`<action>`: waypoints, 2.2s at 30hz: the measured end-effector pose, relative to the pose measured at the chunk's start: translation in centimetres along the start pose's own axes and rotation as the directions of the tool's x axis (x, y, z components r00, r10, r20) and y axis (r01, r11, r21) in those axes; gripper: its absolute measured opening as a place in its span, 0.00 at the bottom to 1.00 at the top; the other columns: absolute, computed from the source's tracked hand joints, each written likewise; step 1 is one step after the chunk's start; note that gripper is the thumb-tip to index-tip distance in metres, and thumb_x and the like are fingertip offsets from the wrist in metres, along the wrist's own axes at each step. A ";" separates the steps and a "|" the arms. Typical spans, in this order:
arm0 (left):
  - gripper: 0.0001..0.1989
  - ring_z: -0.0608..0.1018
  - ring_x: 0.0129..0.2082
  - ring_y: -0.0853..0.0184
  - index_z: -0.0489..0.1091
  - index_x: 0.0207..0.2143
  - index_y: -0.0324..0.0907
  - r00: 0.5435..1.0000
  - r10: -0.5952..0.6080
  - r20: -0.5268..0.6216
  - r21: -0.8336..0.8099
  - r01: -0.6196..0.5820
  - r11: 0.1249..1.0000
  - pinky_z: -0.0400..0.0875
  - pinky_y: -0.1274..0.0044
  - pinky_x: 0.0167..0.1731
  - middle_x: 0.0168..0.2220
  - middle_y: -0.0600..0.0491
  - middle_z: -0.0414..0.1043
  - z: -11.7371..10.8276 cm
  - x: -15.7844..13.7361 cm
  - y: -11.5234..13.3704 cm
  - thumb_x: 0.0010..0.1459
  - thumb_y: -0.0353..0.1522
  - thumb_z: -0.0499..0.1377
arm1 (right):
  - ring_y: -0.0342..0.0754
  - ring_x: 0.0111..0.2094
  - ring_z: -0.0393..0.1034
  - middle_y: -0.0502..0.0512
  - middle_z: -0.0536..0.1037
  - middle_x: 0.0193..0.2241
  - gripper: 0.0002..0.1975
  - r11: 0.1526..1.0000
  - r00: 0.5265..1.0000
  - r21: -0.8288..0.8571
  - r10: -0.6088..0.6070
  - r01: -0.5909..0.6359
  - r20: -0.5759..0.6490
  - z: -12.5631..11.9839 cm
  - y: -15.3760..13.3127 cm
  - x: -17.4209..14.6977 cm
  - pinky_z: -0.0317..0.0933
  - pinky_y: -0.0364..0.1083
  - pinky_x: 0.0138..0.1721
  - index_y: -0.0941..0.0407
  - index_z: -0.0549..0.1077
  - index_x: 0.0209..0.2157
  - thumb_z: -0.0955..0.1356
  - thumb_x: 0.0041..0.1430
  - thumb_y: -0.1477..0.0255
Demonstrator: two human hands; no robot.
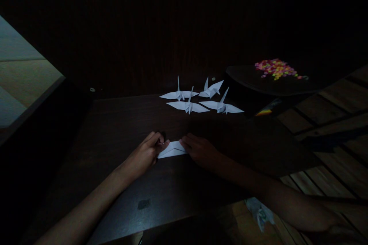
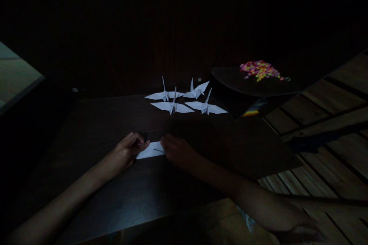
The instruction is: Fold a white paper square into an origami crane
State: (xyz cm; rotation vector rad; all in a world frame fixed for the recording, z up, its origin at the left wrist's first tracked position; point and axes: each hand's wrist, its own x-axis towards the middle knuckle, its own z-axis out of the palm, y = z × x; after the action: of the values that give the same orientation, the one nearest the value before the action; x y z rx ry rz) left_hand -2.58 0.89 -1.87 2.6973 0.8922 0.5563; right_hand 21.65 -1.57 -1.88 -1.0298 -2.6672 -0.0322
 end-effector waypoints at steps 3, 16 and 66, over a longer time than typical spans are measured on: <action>0.15 0.67 0.39 0.65 0.70 0.50 0.45 1.000 -0.006 0.006 0.008 0.006 1.000 0.66 0.74 0.40 0.40 0.49 0.64 0.0 0.1 -0.1 0.66 0.29 0.48 | 0.49 0.36 0.66 0.60 0.71 0.34 0.10 0.999 0.999 -0.035 -0.029 0.028 -0.023 0.0 0.0 -0.1 0.63 0.44 0.29 0.62 0.71 0.36 0.59 0.65 0.82; 0.13 0.67 0.38 0.65 0.75 0.42 0.44 0.999 -0.029 -0.028 -0.018 0.029 0.999 0.68 0.74 0.39 0.37 0.49 0.65 -0.6 0.2 -0.2 0.65 0.30 0.50 | 0.52 0.42 0.68 0.63 0.74 0.38 0.11 0.991 0.990 -0.117 -0.055 0.070 0.130 -1.1 -0.6 0.3 0.66 0.46 0.33 0.61 0.72 0.30 0.61 0.60 0.84; 0.06 0.75 0.37 0.62 0.76 0.33 0.43 0.923 -0.384 0.010 -0.306 0.369 0.878 0.67 0.71 0.41 0.34 0.51 0.74 -1.1 1.0 1.5 0.53 0.34 0.61 | 0.57 0.53 0.69 0.56 0.64 0.60 0.23 0.960 0.971 0.160 0.212 -0.229 0.112 -0.6 -0.2 2.4 0.65 0.55 0.53 0.52 0.69 0.56 0.68 0.60 0.62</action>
State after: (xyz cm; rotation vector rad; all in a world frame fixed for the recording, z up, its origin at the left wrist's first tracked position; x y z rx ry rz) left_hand -1.51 0.49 -0.12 2.1685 1.2008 0.6171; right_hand 19.97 -0.18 -0.62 -1.2915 -2.5634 0.2944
